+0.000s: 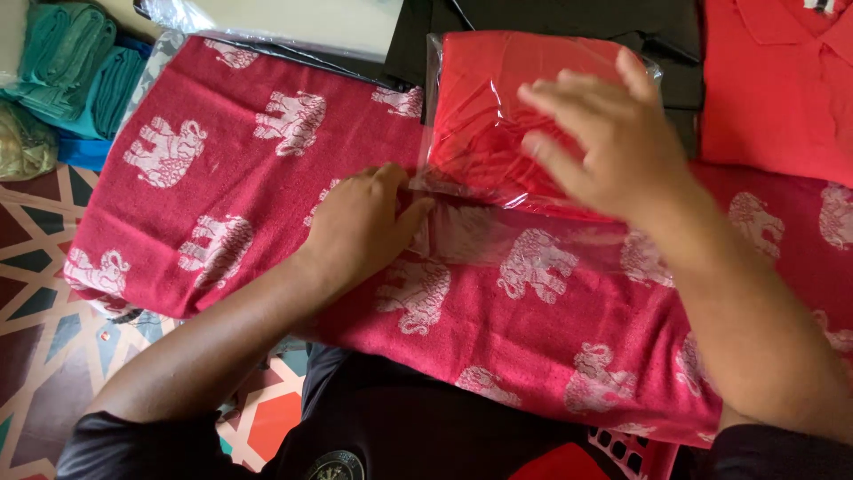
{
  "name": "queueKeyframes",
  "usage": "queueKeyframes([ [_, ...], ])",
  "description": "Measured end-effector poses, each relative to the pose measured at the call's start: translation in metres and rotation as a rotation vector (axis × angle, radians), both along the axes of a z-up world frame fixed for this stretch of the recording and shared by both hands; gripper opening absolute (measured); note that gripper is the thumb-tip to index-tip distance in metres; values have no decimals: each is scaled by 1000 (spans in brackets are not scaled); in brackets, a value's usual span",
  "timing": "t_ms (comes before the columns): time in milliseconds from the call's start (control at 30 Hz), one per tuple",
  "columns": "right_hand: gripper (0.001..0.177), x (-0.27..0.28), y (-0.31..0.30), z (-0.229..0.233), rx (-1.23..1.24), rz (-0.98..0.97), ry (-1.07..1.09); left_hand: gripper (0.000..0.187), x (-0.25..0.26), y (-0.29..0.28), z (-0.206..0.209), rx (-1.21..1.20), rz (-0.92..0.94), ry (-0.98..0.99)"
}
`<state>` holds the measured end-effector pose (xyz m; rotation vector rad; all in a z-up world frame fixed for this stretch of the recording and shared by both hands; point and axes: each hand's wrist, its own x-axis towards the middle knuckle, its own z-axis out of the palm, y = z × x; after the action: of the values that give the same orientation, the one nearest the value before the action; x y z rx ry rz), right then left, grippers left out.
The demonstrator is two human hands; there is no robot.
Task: Packaging folded red t-shirts into clear plastic bags on a table.
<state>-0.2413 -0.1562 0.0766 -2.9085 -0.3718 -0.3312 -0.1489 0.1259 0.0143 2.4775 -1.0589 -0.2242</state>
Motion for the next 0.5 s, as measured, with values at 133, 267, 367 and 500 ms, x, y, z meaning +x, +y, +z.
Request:
queueKeyframes([
  [133, 41, 41, -42, -3, -10, -44, -56, 39, 6, -8, -8, 121, 38, 55],
  [267, 47, 74, -48, -9, 190, -166, 158, 36, 7, -7, -7, 109, 50, 84],
  [367, 52, 81, -50, -13, 162, -222, 277, 43, 13, -4, -1, 91, 43, 125],
  [500, 53, 55, -39, 1, 121, -309, 344, 35, 33, 1, -1, 109, -9, 206],
])
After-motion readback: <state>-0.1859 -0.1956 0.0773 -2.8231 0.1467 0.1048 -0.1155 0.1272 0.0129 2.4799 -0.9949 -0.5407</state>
